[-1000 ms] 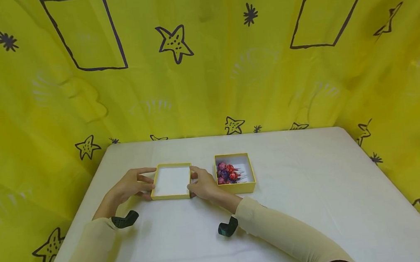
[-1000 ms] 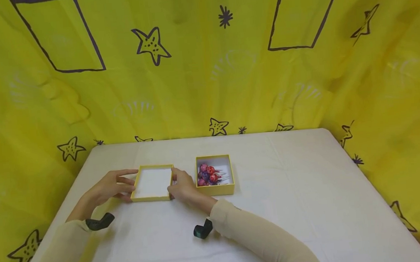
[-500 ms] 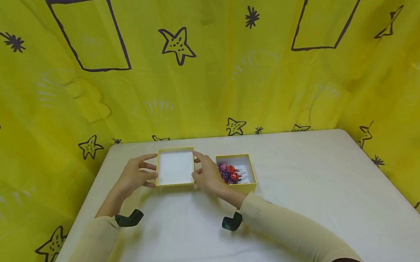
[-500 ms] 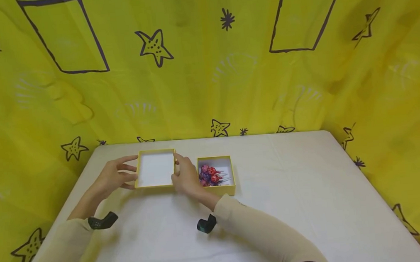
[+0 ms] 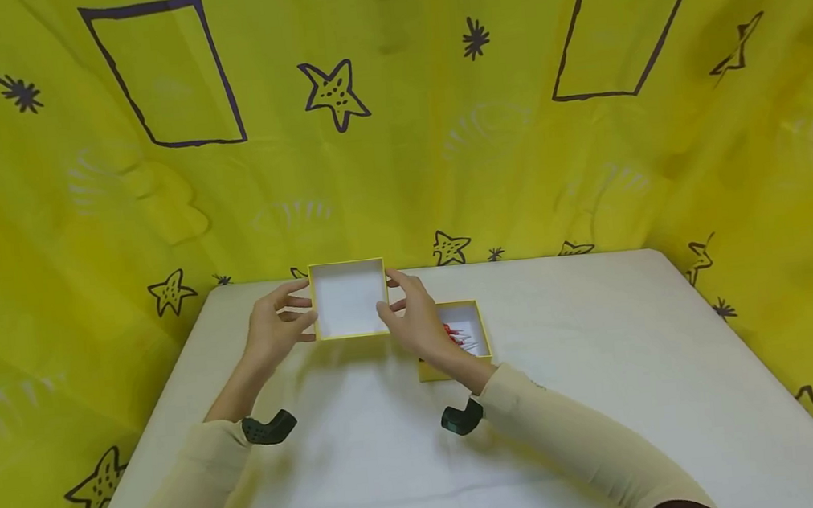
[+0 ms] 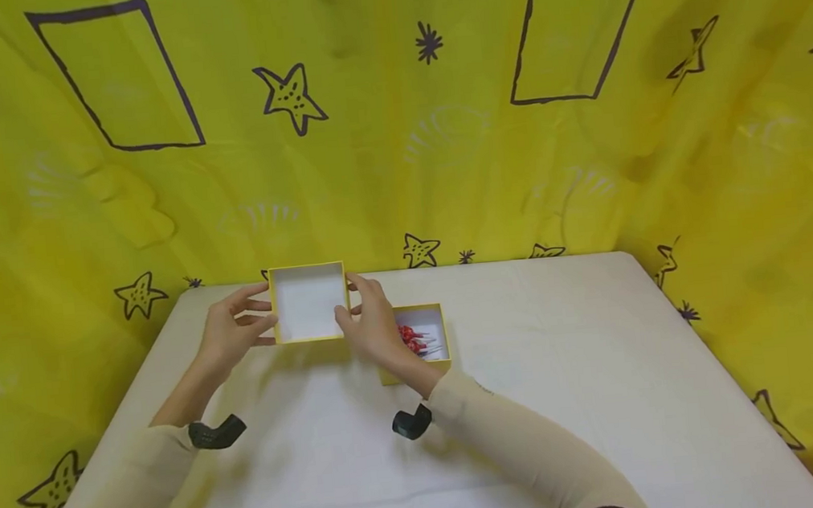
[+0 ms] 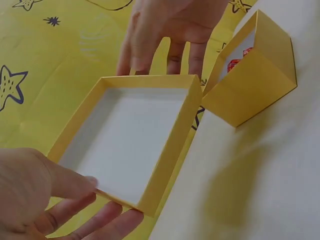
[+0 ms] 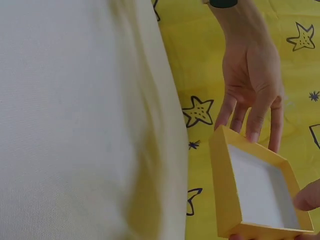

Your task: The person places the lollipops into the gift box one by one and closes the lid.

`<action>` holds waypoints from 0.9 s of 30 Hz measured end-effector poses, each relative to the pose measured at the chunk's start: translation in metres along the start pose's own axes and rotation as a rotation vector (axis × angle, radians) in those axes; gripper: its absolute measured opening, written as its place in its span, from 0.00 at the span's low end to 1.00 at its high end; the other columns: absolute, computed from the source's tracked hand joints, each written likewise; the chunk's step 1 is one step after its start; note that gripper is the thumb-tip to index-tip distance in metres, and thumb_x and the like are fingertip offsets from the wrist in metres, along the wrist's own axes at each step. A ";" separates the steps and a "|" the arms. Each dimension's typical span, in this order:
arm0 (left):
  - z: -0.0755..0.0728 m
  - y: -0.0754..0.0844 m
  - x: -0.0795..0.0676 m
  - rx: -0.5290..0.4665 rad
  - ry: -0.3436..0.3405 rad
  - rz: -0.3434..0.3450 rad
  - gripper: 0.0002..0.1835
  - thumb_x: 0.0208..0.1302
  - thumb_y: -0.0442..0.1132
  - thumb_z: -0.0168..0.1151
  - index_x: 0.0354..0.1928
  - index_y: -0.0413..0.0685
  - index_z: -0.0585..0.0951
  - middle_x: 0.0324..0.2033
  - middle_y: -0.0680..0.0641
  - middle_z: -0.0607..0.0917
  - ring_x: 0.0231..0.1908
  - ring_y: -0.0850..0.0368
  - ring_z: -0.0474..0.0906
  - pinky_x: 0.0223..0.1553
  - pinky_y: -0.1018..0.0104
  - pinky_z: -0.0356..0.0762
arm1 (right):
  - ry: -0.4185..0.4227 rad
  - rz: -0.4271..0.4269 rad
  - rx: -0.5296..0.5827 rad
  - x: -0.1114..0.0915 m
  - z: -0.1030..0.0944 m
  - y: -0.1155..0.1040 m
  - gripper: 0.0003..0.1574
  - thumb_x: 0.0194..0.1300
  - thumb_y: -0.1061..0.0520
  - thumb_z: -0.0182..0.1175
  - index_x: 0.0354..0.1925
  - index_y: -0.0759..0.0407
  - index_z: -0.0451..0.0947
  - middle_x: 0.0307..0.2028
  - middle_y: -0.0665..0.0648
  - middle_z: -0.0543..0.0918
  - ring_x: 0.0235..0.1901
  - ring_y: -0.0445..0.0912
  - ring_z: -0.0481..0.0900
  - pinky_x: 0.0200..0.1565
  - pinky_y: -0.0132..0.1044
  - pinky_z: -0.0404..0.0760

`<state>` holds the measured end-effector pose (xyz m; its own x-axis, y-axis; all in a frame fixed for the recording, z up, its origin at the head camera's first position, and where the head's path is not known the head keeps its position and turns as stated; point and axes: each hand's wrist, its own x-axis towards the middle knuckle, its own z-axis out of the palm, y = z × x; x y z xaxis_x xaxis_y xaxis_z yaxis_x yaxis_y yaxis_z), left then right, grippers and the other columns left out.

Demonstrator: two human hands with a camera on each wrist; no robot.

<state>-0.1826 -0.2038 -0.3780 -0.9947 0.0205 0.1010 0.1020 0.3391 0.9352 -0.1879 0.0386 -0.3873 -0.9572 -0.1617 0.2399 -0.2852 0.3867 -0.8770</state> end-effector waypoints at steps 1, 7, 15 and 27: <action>0.002 0.000 0.000 -0.014 0.002 0.000 0.29 0.70 0.29 0.65 0.72 0.41 0.72 0.53 0.29 0.79 0.46 0.36 0.85 0.39 0.54 0.90 | 0.007 0.003 0.012 0.000 -0.001 0.000 0.35 0.74 0.57 0.61 0.74 0.59 0.65 0.63 0.62 0.74 0.48 0.54 0.82 0.42 0.40 0.86; 0.013 0.006 0.000 -0.112 0.019 -0.034 0.23 0.76 0.40 0.61 0.66 0.36 0.75 0.58 0.30 0.78 0.51 0.32 0.84 0.46 0.52 0.88 | 0.062 0.060 0.120 0.003 -0.005 0.003 0.28 0.77 0.48 0.59 0.67 0.57 0.69 0.60 0.61 0.76 0.50 0.56 0.79 0.45 0.46 0.85; 0.027 0.016 0.005 -0.223 0.084 -0.095 0.23 0.77 0.48 0.60 0.57 0.31 0.78 0.60 0.33 0.78 0.57 0.34 0.81 0.48 0.50 0.87 | 0.132 0.103 0.211 0.009 -0.006 0.003 0.26 0.78 0.40 0.55 0.58 0.59 0.69 0.57 0.60 0.75 0.49 0.55 0.78 0.42 0.44 0.82; 0.036 0.019 0.007 -0.360 0.155 -0.155 0.23 0.73 0.50 0.64 0.46 0.33 0.77 0.59 0.35 0.79 0.58 0.35 0.81 0.48 0.50 0.86 | 0.186 0.103 0.291 0.009 -0.010 0.006 0.20 0.75 0.42 0.60 0.52 0.56 0.73 0.58 0.56 0.75 0.53 0.57 0.80 0.45 0.46 0.85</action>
<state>-0.1884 -0.1636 -0.3720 -0.9875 -0.1558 -0.0256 -0.0222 -0.0236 0.9995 -0.1986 0.0489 -0.3865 -0.9803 0.0435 0.1926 -0.1867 0.1135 -0.9758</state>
